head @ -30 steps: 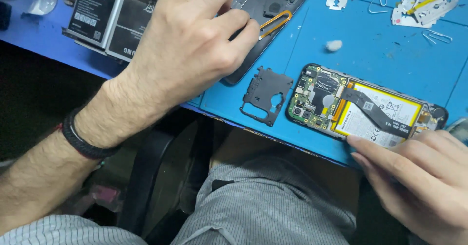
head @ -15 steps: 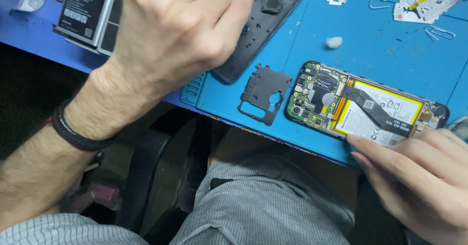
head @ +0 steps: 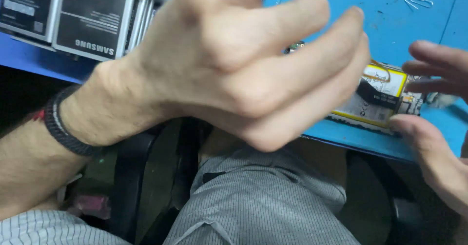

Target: Final internal assembly of a smartphone, including connecting ribbon cables and screwing in internal covers.

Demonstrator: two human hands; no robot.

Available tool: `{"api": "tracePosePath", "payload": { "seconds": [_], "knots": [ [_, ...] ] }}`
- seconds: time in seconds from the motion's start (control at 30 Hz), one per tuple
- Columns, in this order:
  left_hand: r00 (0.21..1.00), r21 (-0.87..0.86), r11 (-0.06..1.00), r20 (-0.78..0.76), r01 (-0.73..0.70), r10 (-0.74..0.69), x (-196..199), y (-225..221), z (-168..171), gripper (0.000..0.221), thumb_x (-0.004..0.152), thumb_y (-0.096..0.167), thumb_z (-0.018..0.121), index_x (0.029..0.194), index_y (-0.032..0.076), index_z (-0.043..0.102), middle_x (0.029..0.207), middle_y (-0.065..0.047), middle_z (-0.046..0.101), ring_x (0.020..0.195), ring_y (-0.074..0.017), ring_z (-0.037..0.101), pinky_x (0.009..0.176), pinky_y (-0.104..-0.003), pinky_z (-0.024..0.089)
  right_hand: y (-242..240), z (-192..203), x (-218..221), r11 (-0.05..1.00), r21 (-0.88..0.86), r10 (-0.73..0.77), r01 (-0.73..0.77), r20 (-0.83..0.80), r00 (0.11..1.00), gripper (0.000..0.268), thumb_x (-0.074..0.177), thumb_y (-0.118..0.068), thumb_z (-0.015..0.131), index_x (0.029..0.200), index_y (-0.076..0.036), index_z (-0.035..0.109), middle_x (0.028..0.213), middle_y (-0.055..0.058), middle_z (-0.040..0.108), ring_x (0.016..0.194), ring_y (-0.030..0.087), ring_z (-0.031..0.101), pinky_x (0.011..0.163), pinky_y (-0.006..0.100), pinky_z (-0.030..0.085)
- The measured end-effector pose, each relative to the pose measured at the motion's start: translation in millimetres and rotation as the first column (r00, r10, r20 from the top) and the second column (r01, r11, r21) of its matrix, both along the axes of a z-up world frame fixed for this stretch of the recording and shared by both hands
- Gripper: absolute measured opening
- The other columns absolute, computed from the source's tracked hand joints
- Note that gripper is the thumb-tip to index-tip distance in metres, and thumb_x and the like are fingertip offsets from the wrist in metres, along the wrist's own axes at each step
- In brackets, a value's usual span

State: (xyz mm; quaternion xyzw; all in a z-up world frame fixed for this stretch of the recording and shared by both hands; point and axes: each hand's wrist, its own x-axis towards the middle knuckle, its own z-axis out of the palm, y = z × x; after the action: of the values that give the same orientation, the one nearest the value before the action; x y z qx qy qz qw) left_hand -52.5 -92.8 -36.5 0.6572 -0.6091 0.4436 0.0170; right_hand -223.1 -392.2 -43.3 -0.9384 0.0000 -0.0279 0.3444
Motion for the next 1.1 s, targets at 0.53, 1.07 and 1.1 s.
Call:
{"api": "tracePosePath", "payload": {
  "seconds": [0.53, 1.07, 1.1],
  "knots": [
    [0.93, -0.033, 0.947, -0.182, 0.319, -0.32, 4, -52, -26, 0.036, 0.116, 0.004, 0.045, 0.086, 0.021, 0.055, 0.086, 0.002, 0.047, 0.077, -0.0196, 0.045, 0.099, -0.032, 0.052, -3, -12, -4, 0.836, -0.435, 0.366, -0.334, -0.012, 0.931, 0.055, 0.101, 0.018, 0.066, 0.149, -0.01, 0.071, 0.127, 0.014, 0.07, 0.103, 0.032, 0.065, 0.098, 0.042, 0.05],
    [0.895, -0.081, 0.986, -0.416, 0.144, -0.164, -15, -37, -16, 0.03, 0.12, 0.001, 0.049, 0.099, 0.01, 0.068, 0.1, -0.004, 0.059, 0.095, -0.0242, 0.06, 0.091, -0.039, 0.049, 3, 3, 15, 0.766, -0.459, 0.505, -0.451, -0.004, 0.863, 0.048, 0.103, 0.008, 0.064, 0.149, -0.005, 0.069, 0.124, 0.019, 0.074, 0.097, 0.04, 0.069, 0.096, 0.052, 0.057],
    [0.894, -0.079, 0.986, -0.417, 0.145, -0.165, -21, -28, -14, 0.03, 0.12, 0.001, 0.049, 0.099, 0.01, 0.068, 0.1, -0.004, 0.059, 0.095, -0.0242, 0.06, 0.091, -0.039, 0.049, 2, 2, 16, 0.767, -0.457, 0.504, -0.45, -0.004, 0.864, 0.048, 0.103, 0.008, 0.064, 0.149, -0.005, 0.069, 0.124, 0.019, 0.074, 0.097, 0.04, 0.069, 0.096, 0.052, 0.057]
  ]
}}
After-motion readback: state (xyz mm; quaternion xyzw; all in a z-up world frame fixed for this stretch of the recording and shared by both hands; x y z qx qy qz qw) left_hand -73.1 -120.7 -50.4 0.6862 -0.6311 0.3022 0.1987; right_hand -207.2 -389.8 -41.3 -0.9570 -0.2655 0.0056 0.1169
